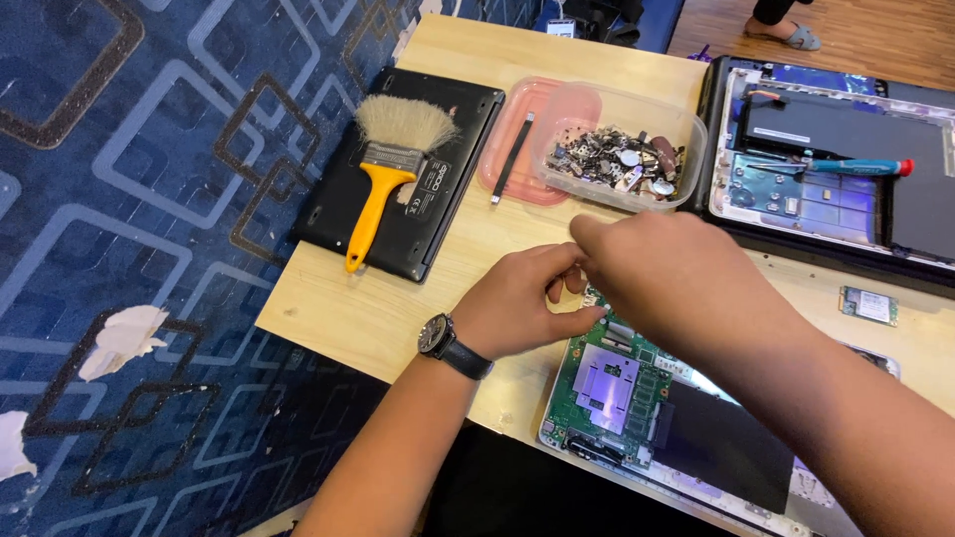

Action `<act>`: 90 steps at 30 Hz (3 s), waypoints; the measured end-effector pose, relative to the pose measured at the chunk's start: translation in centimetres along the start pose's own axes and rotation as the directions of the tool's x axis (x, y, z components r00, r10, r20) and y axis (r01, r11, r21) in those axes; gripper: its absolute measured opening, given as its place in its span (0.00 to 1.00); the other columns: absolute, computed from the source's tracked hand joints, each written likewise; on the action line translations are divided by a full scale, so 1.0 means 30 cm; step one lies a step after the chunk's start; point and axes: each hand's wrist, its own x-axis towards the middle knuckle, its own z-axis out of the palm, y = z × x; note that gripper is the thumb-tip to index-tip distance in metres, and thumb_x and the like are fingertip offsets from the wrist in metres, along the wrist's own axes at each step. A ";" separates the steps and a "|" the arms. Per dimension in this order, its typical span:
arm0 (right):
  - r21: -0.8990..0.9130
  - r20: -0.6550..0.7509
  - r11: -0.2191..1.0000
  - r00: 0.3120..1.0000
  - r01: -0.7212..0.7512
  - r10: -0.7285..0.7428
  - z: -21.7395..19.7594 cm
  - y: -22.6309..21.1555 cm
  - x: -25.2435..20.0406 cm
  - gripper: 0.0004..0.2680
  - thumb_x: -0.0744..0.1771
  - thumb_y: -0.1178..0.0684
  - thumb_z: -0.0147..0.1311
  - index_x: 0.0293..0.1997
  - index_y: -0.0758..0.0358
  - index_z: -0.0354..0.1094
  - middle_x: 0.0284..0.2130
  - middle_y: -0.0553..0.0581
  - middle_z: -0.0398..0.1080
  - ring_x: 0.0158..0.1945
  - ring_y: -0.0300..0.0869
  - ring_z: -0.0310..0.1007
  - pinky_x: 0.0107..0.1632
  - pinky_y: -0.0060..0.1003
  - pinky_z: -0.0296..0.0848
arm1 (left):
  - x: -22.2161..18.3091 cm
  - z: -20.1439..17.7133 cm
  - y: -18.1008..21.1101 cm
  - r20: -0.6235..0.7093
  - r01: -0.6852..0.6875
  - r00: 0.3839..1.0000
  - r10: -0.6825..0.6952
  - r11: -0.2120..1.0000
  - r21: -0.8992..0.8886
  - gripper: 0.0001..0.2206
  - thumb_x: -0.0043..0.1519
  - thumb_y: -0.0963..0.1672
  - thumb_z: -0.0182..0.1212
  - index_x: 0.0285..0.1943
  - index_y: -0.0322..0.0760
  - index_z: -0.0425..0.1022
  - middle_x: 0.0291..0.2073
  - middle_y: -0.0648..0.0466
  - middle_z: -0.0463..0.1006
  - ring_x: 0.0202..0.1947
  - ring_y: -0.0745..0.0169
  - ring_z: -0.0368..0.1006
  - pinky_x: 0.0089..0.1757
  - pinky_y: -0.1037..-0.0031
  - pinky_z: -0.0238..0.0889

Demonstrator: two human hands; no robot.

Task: Installing and securing internal electronic components like the motherboard into a laptop chassis using a screwdriver.

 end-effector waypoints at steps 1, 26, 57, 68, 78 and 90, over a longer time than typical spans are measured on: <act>0.040 -0.076 0.998 0.995 -0.054 0.057 0.021 0.016 0.010 0.04 0.69 0.49 0.49 0.46 0.51 0.65 0.37 0.60 0.78 0.42 0.63 0.79 0.39 0.58 0.74 | 0.001 -0.001 -0.007 -0.001 -0.062 0.998 0.062 0.998 0.002 0.16 0.58 0.50 0.71 0.49 0.44 0.75 0.31 0.59 0.75 0.28 0.63 0.67 0.33 0.67 0.63; 0.058 0.063 0.996 0.996 -0.073 0.069 -0.085 0.010 -0.028 0.07 0.70 0.53 0.47 0.52 0.46 0.62 0.40 0.56 0.78 0.46 0.56 0.79 0.37 0.55 0.74 | -0.005 -0.007 0.015 0.016 -0.038 0.999 0.038 0.999 0.003 0.19 0.59 0.49 0.71 0.58 0.45 0.76 0.32 0.61 0.73 0.28 0.66 0.66 0.33 0.70 0.64; 0.222 -0.238 0.971 0.970 0.093 -0.039 0.002 0.104 -0.047 0.08 0.68 0.50 0.55 0.51 0.55 0.73 0.29 0.62 0.80 0.37 0.63 0.83 0.42 0.58 0.81 | -0.013 -0.003 0.034 -0.035 -0.050 0.998 0.047 0.995 -0.092 0.20 0.57 0.45 0.73 0.58 0.36 0.79 0.31 0.50 0.78 0.31 0.64 0.74 0.34 0.71 0.73; 0.170 -0.218 0.984 0.976 0.045 -0.007 -0.009 0.102 -0.025 0.10 0.67 0.46 0.60 0.50 0.51 0.71 0.27 0.58 0.81 0.36 0.60 0.83 0.41 0.56 0.82 | -0.015 -0.001 0.027 -0.050 -0.055 0.998 0.050 0.992 -0.111 0.21 0.57 0.46 0.75 0.58 0.36 0.79 0.32 0.51 0.79 0.32 0.65 0.74 0.35 0.72 0.73; 0.161 -0.210 0.985 0.977 0.060 -0.025 -0.015 0.077 -0.031 0.09 0.68 0.48 0.56 0.52 0.53 0.71 0.31 0.60 0.81 0.38 0.62 0.84 0.42 0.56 0.81 | -0.012 -0.009 0.044 -0.034 -0.003 0.999 -0.001 0.993 -0.120 0.20 0.56 0.46 0.74 0.58 0.37 0.79 0.32 0.51 0.78 0.32 0.66 0.74 0.36 0.72 0.73; 0.210 -0.238 0.977 0.971 0.025 0.026 0.006 0.073 0.000 0.07 0.68 0.49 0.59 0.48 0.56 0.76 0.33 0.59 0.82 0.41 0.61 0.84 0.45 0.54 0.82 | -0.007 0.003 0.043 -0.046 -0.009 0.999 0.005 0.995 -0.096 0.22 0.55 0.46 0.73 0.58 0.37 0.79 0.32 0.51 0.79 0.33 0.64 0.76 0.35 0.70 0.74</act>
